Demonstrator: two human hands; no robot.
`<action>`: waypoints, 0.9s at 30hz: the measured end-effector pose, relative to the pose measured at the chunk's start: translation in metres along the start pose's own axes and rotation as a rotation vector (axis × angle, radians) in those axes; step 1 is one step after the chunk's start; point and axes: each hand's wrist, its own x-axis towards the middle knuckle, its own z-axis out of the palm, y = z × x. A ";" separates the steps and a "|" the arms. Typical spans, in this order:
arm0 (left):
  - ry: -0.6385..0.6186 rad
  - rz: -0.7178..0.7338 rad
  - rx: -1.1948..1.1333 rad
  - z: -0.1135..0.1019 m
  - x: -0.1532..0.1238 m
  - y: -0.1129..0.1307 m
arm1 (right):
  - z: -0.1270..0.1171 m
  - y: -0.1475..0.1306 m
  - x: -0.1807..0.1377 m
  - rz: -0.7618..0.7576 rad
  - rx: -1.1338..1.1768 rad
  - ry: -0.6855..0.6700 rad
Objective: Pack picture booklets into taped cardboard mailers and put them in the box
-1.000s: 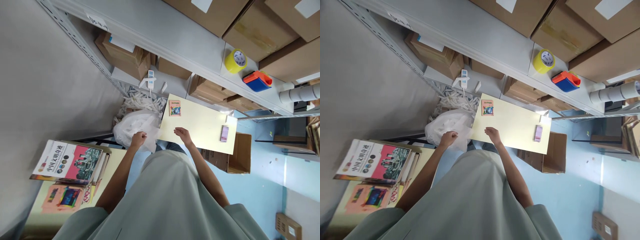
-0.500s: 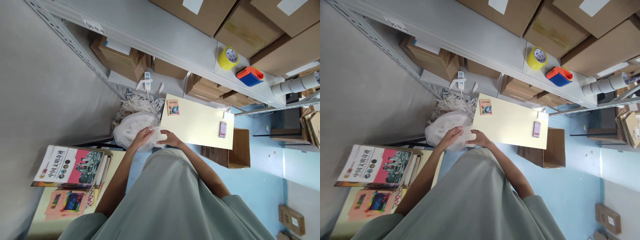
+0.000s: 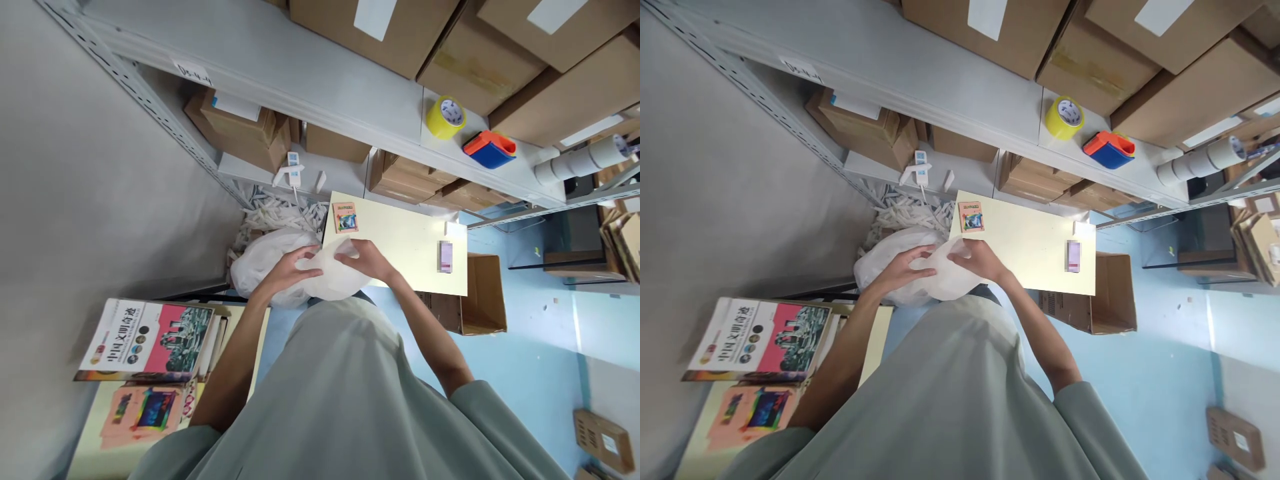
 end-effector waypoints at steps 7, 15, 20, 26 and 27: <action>-0.060 -0.037 0.048 0.004 0.009 -0.008 | -0.057 0.000 -0.025 0.075 0.076 0.214; -0.050 0.024 0.183 0.003 0.032 -0.015 | -0.119 0.036 -0.078 0.176 0.085 0.520; -0.032 0.075 0.210 0.013 0.045 -0.005 | -0.146 0.083 -0.109 0.214 0.110 0.639; 0.038 0.091 0.240 0.040 0.064 0.001 | -0.166 0.149 -0.122 0.263 0.255 0.681; 0.050 0.100 0.249 0.047 0.069 0.001 | -0.169 0.160 -0.123 0.268 0.272 0.686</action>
